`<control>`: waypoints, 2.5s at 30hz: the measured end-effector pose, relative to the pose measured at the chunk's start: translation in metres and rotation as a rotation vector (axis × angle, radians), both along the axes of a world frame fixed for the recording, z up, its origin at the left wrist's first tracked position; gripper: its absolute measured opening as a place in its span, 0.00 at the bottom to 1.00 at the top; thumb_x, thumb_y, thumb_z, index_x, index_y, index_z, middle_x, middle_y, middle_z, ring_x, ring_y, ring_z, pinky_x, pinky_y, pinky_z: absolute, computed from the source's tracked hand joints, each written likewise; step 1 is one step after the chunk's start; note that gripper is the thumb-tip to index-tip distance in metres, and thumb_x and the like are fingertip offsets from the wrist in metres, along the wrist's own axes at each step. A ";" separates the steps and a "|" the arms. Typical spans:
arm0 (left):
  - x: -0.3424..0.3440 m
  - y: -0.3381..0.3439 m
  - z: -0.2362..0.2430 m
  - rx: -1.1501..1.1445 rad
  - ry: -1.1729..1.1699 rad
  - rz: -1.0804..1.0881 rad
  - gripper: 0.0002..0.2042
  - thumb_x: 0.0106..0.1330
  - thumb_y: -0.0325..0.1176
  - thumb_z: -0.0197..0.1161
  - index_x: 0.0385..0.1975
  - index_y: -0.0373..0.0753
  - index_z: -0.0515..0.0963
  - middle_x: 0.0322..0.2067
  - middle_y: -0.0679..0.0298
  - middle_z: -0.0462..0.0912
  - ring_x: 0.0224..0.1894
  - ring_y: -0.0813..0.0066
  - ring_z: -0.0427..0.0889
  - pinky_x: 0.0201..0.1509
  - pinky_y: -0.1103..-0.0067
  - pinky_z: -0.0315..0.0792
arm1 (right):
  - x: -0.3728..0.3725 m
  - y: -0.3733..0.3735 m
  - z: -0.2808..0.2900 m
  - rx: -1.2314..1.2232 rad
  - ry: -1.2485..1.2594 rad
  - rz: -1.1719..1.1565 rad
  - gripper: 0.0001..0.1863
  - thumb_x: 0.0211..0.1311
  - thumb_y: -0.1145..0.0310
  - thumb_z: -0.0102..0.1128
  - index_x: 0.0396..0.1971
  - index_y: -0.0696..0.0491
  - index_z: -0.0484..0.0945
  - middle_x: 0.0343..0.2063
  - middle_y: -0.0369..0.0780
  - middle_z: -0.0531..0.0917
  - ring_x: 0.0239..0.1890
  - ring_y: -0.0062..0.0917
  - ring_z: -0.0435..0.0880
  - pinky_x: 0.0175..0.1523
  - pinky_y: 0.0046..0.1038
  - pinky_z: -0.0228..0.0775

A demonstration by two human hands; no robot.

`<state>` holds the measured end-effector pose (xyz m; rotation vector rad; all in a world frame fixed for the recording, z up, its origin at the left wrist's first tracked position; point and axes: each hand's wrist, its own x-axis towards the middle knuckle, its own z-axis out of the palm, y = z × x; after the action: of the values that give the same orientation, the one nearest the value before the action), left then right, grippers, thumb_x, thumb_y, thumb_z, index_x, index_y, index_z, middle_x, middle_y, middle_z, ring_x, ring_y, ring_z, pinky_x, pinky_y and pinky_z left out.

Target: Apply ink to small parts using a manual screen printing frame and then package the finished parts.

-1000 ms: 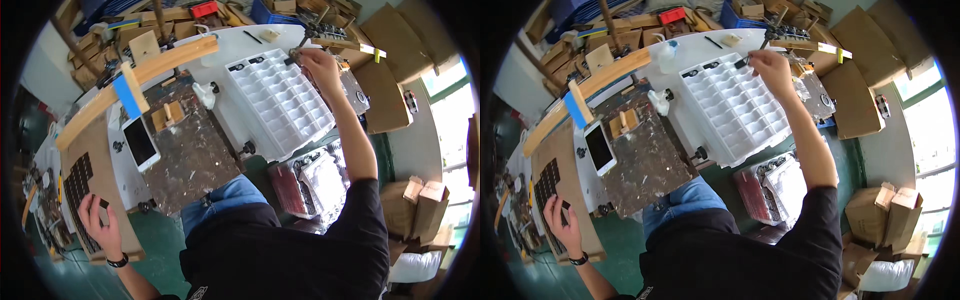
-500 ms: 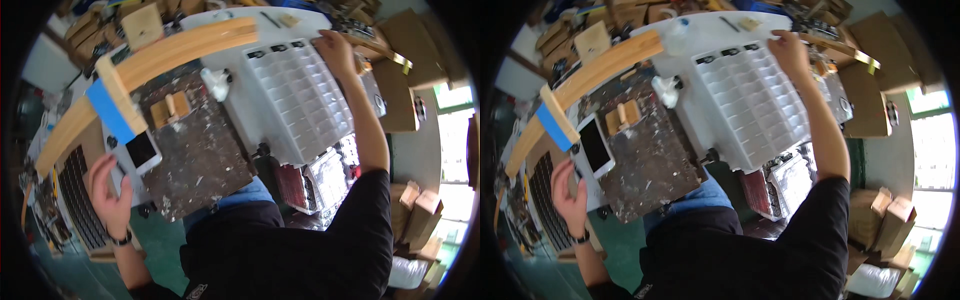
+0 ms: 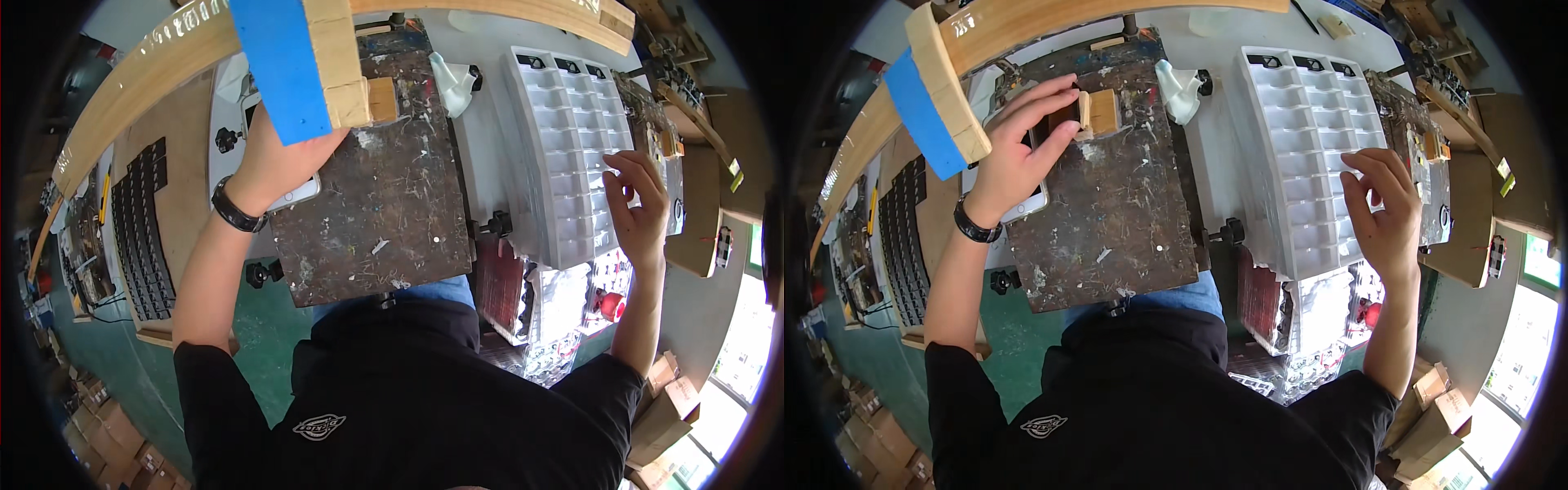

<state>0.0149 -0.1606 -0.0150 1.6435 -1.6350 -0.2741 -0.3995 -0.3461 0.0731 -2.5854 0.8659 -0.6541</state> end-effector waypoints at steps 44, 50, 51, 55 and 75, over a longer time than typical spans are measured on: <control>-0.013 0.169 0.010 -0.093 0.754 0.395 0.24 0.81 0.30 0.54 0.75 0.35 0.72 0.37 0.65 0.78 0.30 0.82 0.74 0.36 0.88 0.70 | 0.230 0.019 0.036 -0.245 -0.045 0.607 0.15 0.58 0.74 0.81 0.44 0.60 0.88 0.37 0.42 0.90 0.32 0.27 0.83 0.40 0.30 0.77; -0.019 0.171 0.020 -0.192 0.788 0.435 0.23 0.81 0.29 0.55 0.73 0.34 0.73 0.35 0.67 0.78 0.30 0.83 0.76 0.36 0.88 0.70 | 0.241 0.041 0.054 -0.103 0.100 0.425 0.14 0.61 0.73 0.80 0.44 0.61 0.88 0.35 0.42 0.89 0.30 0.25 0.82 0.36 0.27 0.75; -0.020 0.170 0.020 -0.188 0.790 0.443 0.22 0.81 0.29 0.55 0.73 0.34 0.73 0.35 0.67 0.78 0.30 0.83 0.76 0.36 0.88 0.70 | 0.234 0.051 0.056 -0.085 0.137 0.423 0.14 0.61 0.73 0.80 0.44 0.61 0.88 0.35 0.42 0.89 0.29 0.25 0.81 0.35 0.26 0.75; -0.020 0.166 0.021 -0.172 0.793 0.436 0.22 0.80 0.28 0.55 0.72 0.34 0.74 0.33 0.68 0.78 0.30 0.83 0.76 0.36 0.88 0.71 | 0.226 0.057 0.053 -0.078 0.147 0.427 0.14 0.61 0.74 0.80 0.45 0.60 0.88 0.34 0.42 0.89 0.28 0.24 0.80 0.34 0.25 0.74; 0.003 0.197 0.017 -0.297 0.712 0.338 0.22 0.77 0.28 0.62 0.70 0.35 0.75 0.39 0.62 0.85 0.38 0.76 0.84 0.48 0.79 0.79 | 0.260 -0.005 0.054 -0.328 0.042 0.353 0.22 0.71 0.70 0.72 0.63 0.52 0.84 0.52 0.42 0.87 0.51 0.25 0.84 0.56 0.27 0.75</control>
<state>0.0181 0.0366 0.0024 1.3469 -0.8075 -0.3685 -0.1398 -0.3512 0.1267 -2.9483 0.3128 -0.6832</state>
